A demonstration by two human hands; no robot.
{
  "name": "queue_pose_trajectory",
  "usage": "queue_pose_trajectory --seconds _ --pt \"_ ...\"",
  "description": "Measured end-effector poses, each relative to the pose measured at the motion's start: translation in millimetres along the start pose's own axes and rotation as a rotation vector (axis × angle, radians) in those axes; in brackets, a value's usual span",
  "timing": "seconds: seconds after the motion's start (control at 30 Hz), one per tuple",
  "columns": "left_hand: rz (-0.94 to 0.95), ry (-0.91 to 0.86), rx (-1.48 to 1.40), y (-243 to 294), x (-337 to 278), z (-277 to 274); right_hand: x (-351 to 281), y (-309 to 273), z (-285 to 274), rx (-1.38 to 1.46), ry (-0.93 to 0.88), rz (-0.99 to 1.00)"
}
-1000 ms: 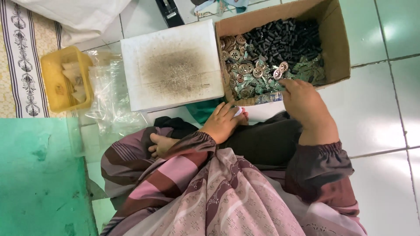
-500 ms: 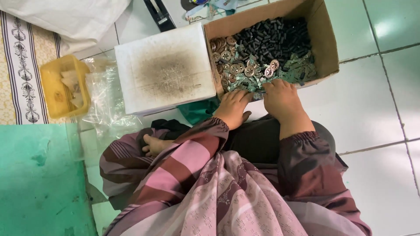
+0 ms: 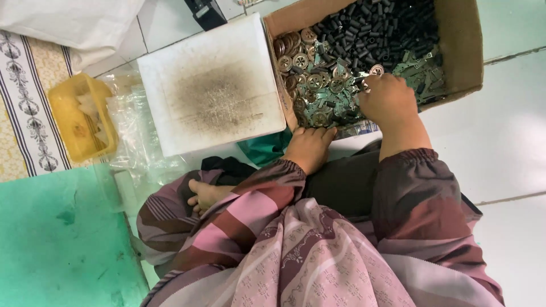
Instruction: Sorting and packing small metal decorative components into a cardboard box on the floor.
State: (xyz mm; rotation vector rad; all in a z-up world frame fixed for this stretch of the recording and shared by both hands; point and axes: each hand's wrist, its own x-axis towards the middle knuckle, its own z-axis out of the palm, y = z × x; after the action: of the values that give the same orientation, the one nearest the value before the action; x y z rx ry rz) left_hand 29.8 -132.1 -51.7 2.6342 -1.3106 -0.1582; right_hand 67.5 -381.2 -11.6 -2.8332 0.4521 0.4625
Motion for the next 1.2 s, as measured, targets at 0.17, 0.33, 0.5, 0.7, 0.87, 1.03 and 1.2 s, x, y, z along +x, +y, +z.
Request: queue_pose_trajectory --seconds 0.17,0.33,0.5,0.7,0.87,1.03,1.2 --pt "-0.02 0.087 0.023 3 1 -1 17 -1 -30 0.151 -0.063 0.083" --pt "-0.108 -0.145 -0.09 5 20 -31 35 -10 -25 0.21 -0.099 0.094" --pt "-0.125 -0.516 -0.318 -14 52 -60 46 -17 -19 0.14 -0.141 0.08" --pt "-0.074 -0.377 -0.191 -12 45 -27 36 -57 -31 0.325 -0.132 0.019" --pt "-0.073 -0.234 -0.138 -12 36 -10 32 -75 -12 0.284 -0.14 -0.205" --pt "-0.102 -0.246 -0.1 -9 39 -25 34 -57 4 0.357 -0.027 -0.348" --pt "-0.134 -0.379 -0.118 -4 48 -60 32 13 -28 0.322 0.223 -0.255"
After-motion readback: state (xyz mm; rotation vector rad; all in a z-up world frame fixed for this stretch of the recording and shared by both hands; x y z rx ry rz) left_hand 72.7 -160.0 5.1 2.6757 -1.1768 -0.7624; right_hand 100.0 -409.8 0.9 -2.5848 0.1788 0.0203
